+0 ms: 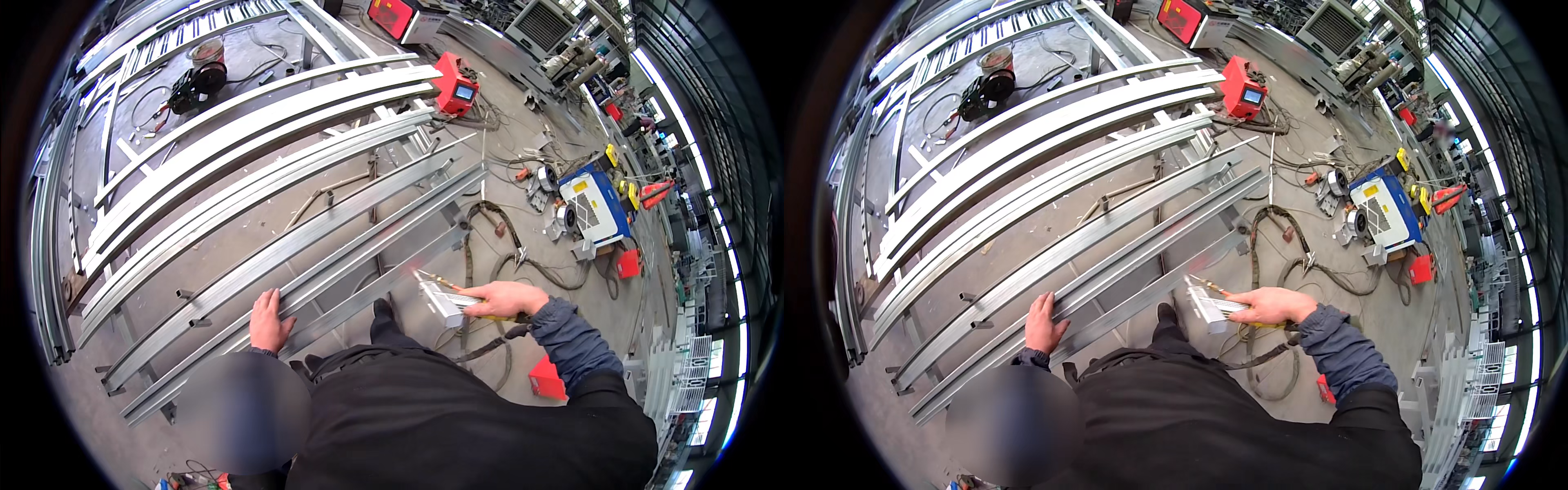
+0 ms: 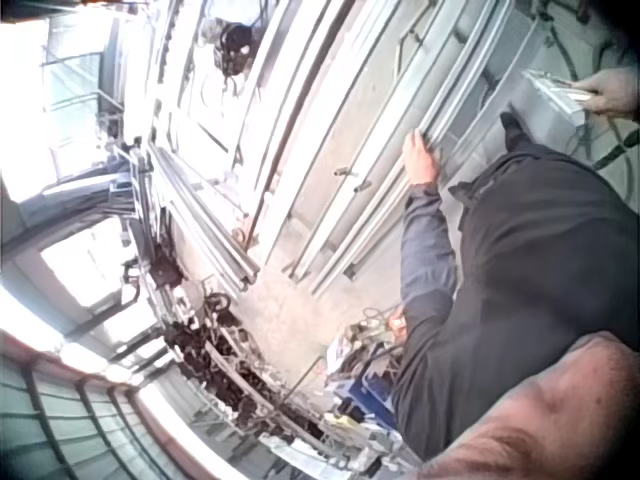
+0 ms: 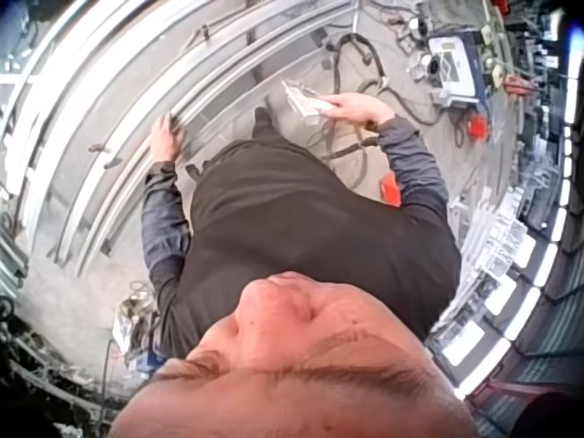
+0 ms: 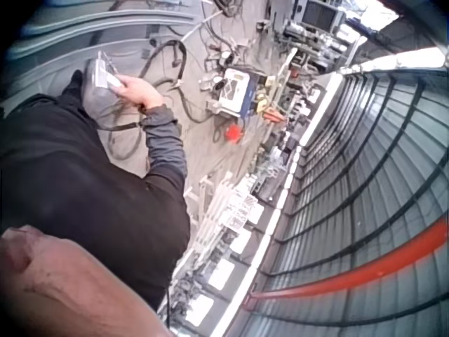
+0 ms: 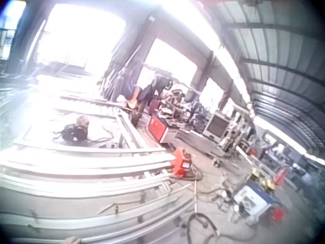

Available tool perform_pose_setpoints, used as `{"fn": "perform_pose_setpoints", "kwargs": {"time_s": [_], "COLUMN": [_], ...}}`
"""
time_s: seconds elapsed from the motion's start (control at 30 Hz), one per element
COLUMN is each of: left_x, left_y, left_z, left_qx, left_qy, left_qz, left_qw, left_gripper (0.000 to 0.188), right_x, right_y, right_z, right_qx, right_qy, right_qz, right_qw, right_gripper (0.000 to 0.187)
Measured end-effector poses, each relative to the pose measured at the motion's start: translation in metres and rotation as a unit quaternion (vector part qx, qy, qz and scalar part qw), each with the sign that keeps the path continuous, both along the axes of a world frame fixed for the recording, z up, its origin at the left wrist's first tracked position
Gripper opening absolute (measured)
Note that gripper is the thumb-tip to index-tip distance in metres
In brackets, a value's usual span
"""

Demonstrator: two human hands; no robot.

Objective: The person welds metal frame components using a handheld welding torch, then positions additional metal bars onto the frame and continues welding the joints. The person handles metal bars and a welding torch throughout the process.

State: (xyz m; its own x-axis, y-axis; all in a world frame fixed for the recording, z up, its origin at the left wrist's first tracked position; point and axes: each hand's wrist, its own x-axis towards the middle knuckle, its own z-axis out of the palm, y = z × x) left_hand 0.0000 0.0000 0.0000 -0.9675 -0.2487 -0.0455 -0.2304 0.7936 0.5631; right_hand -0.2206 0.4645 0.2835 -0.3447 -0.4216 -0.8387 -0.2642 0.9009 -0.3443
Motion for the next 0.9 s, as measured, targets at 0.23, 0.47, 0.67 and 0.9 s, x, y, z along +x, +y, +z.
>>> {"fn": "perform_pose_setpoints", "kwargs": {"time_s": [0.23,0.47,0.67,0.9], "left_x": [-0.12,-0.161,-0.178,-0.189], "left_y": [0.105,0.138,0.145,0.141], "left_z": [-0.024,0.008,0.002,0.001], "left_qx": [-0.095,-0.161,-0.191,-0.191], "left_qy": [-0.058,-0.238,-0.256,-0.274], "left_qz": [0.08,0.134,0.104,0.066], "left_qw": [0.991,0.949,0.942,0.94], "left_gripper": [0.106,0.11,0.11,0.099], "right_x": [-0.097,-0.162,-0.193,-0.205], "right_y": [0.027,0.041,0.021,0.013], "right_z": [-0.036,-0.104,-0.125,-0.142], "right_qx": [-0.147,-0.195,-0.203,-0.205], "right_qy": [-0.044,-0.002,-0.056,-0.07], "right_qz": [0.009,0.14,0.174,0.178], "right_qw": [0.988,0.971,0.962,0.96], "right_gripper": [0.064,0.068,0.067,0.066]}}
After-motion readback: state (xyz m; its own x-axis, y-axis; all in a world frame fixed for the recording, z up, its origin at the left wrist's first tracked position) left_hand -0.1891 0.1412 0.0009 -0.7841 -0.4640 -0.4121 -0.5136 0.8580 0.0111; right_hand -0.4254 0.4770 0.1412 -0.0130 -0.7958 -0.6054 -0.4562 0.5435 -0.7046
